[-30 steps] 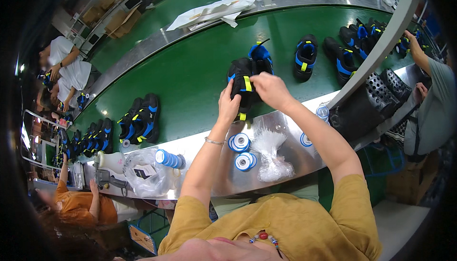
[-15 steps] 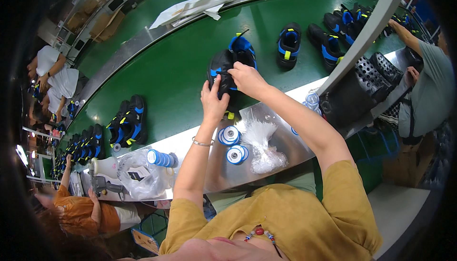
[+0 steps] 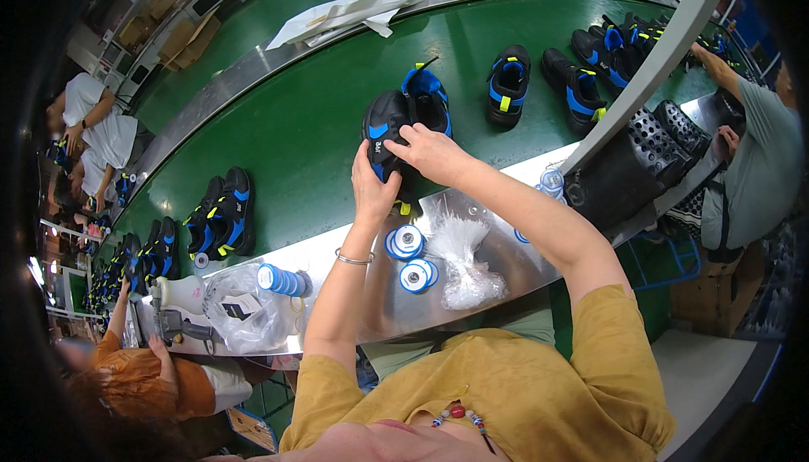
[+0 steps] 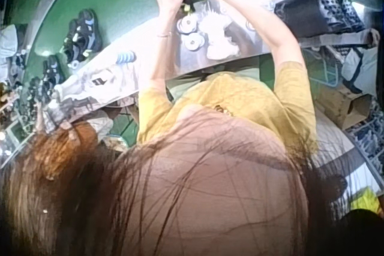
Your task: The person applies circular blue and white labels to the heel area of black and blue shoes moving along a conveyor belt. The person repeatedly picks labels, peels backing, and presses them onto each shoe as it arrives.
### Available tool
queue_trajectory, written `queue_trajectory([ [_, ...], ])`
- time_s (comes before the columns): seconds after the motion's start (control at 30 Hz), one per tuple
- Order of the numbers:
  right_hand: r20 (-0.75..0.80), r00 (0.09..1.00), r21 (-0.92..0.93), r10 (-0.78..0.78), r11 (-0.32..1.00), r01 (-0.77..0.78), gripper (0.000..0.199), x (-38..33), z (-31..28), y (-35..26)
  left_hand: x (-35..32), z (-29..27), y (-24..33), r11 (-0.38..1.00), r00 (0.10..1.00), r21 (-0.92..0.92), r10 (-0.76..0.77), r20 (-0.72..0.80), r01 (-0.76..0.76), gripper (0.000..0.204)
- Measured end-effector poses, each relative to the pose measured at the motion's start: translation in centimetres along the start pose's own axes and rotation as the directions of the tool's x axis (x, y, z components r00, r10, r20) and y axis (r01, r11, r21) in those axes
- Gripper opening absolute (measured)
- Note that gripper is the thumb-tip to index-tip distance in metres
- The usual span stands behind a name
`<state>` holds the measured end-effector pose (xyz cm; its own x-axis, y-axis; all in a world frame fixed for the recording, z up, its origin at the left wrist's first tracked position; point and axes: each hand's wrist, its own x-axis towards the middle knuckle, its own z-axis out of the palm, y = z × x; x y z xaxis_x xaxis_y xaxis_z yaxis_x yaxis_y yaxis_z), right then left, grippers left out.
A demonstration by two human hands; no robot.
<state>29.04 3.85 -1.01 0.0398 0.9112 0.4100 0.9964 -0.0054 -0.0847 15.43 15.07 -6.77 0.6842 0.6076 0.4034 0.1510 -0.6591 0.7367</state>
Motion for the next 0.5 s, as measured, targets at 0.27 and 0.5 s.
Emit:
queue_trajectory([
  [0.27, 0.003, 0.997, -0.059, -0.075, 0.995, 0.075, 0.043, 0.55, 0.60, -0.35, -0.33, -0.42, -0.87, 0.999, 0.999, 0.026, 0.044, 0.008, -0.045, 0.072],
  [0.5, -0.005, 0.995, -0.003, -0.097, 0.995, 0.097, 0.047, 0.27, 0.90, -0.10, -0.99, -0.72, -0.43, 0.990, 0.996, 0.109, 0.087, 0.004, -0.087, 0.062],
])
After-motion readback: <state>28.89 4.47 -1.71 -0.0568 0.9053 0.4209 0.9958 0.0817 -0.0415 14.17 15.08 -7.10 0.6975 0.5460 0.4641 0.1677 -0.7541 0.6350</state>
